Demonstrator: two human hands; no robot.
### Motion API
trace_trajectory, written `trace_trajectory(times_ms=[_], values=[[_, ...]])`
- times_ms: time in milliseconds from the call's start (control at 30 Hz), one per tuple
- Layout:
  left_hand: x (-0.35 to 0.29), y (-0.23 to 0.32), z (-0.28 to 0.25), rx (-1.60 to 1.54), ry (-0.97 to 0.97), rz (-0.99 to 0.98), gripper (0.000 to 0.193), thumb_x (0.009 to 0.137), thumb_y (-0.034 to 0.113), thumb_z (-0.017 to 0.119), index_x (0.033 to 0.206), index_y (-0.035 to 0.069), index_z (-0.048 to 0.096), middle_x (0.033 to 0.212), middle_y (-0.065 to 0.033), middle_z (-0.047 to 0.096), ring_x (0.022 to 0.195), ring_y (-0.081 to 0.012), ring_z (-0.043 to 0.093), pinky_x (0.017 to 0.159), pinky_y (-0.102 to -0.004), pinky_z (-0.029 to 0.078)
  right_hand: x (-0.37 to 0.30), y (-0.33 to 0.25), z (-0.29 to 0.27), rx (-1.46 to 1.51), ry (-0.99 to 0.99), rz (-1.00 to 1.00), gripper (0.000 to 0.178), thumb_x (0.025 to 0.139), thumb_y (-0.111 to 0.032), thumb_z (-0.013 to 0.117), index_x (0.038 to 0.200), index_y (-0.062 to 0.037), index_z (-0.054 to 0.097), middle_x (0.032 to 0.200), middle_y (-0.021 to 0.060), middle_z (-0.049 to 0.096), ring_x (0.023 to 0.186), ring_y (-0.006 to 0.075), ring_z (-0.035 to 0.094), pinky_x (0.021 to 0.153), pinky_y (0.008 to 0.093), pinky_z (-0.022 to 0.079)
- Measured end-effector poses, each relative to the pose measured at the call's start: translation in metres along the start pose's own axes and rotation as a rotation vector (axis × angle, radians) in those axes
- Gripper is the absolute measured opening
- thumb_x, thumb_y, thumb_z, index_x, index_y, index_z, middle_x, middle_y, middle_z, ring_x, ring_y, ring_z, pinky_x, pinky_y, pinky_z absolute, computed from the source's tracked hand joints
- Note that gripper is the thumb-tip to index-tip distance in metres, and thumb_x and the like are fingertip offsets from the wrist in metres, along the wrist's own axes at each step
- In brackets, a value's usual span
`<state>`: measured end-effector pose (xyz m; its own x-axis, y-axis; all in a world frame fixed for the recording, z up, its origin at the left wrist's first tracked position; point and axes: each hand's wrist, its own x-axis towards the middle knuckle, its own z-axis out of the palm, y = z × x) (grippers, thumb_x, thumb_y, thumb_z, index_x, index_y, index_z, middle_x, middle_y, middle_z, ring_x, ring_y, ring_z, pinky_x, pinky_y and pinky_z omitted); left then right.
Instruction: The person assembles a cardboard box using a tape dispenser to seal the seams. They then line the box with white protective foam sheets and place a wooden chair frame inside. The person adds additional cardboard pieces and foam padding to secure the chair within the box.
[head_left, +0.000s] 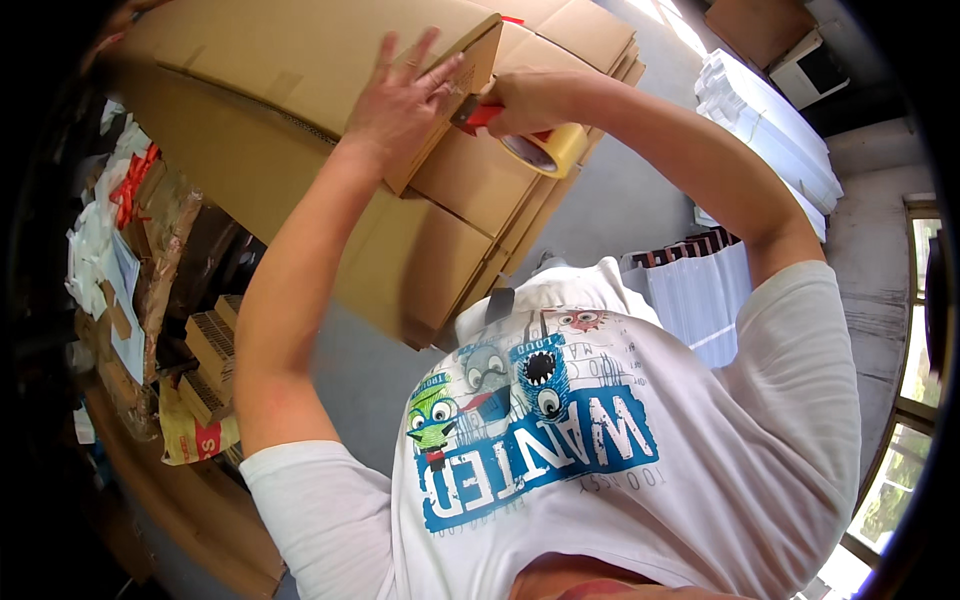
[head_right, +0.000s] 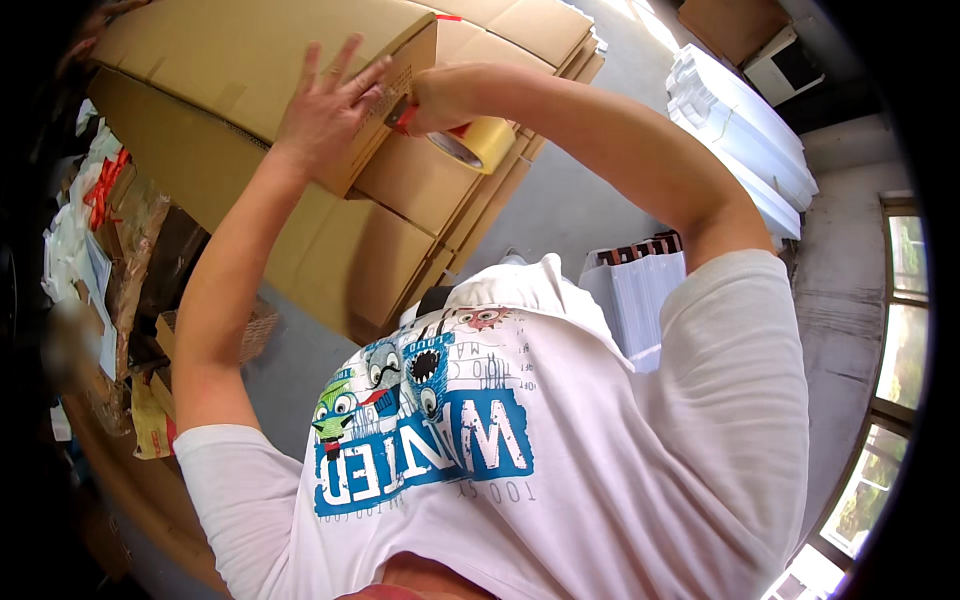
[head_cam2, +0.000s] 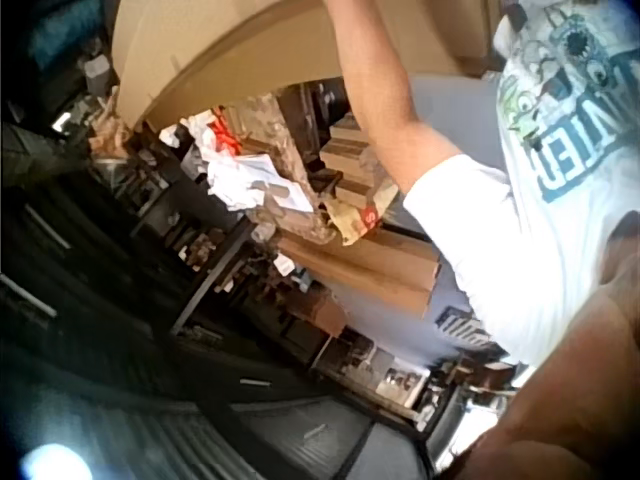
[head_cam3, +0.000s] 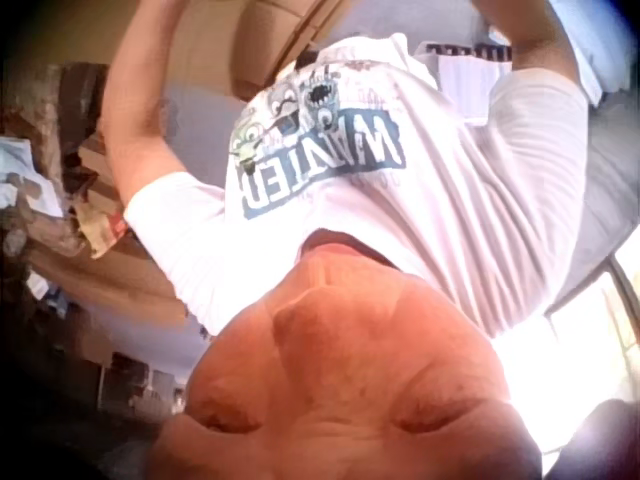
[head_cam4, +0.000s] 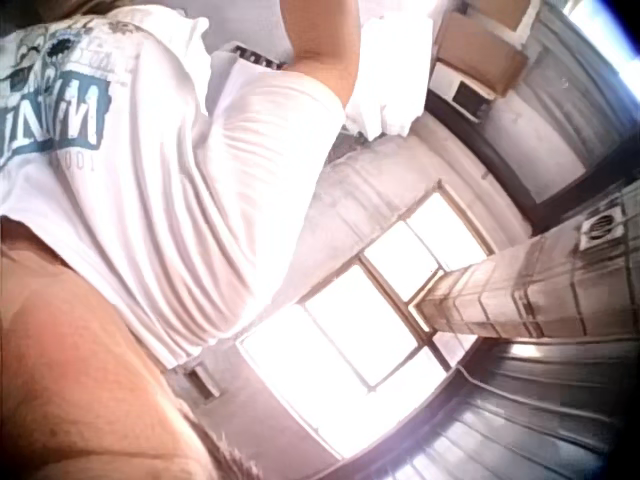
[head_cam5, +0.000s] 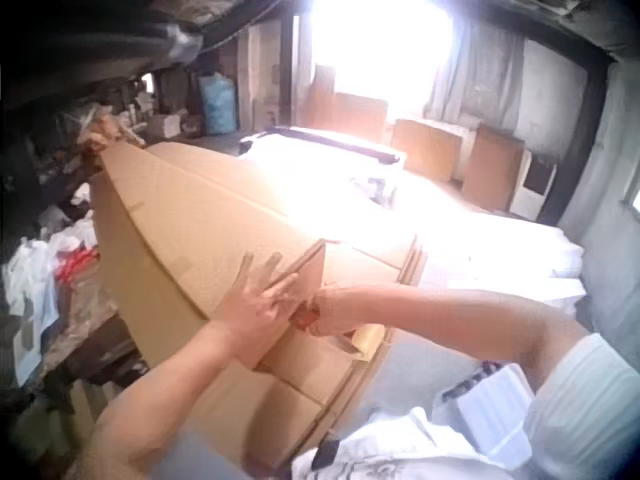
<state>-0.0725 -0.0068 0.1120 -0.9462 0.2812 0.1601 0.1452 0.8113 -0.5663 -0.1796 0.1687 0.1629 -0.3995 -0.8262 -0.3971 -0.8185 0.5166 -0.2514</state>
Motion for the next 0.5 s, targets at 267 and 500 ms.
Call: trace_trajectory(times_ms=[267, 500], values=[[-0.008, 0.065, 0.037, 0.387, -0.417, 0.244, 0.054, 0.09, 0.023, 0.045, 0.137, -0.004, 0.046, 0.154, -0.0204, 0.026, 0.145, -0.0378, 0.014, 0.118, -0.0536, 0.002, 0.006, 0.031, -0.015, -0.306, -0.309, -0.055, 0.048, 0.068, -0.031, 0.067, 0.111, -0.0106, 0.069, 0.085, 0.0114, 0.07, 0.079, 0.0249, 0.066, 0.069, 0.0386, 0.053], [0.101, 0.041, -0.02, -0.659, 0.308, -0.24, 0.028, 0.08, 0.025, 0.07, 0.106, 0.016, 0.067, 0.074, -0.005, 0.056, 0.071, -0.0236, 0.059, 0.068, -0.0385, 0.05, 0.029, 0.233, 0.007, 1.102, -0.069, 0.107, 0.052, 0.083, -0.027, 0.062, 0.129, -0.0041, 0.058, 0.101, 0.0053, 0.067, 0.08, 0.0098, 0.063, 0.065, 0.0252, 0.053]])
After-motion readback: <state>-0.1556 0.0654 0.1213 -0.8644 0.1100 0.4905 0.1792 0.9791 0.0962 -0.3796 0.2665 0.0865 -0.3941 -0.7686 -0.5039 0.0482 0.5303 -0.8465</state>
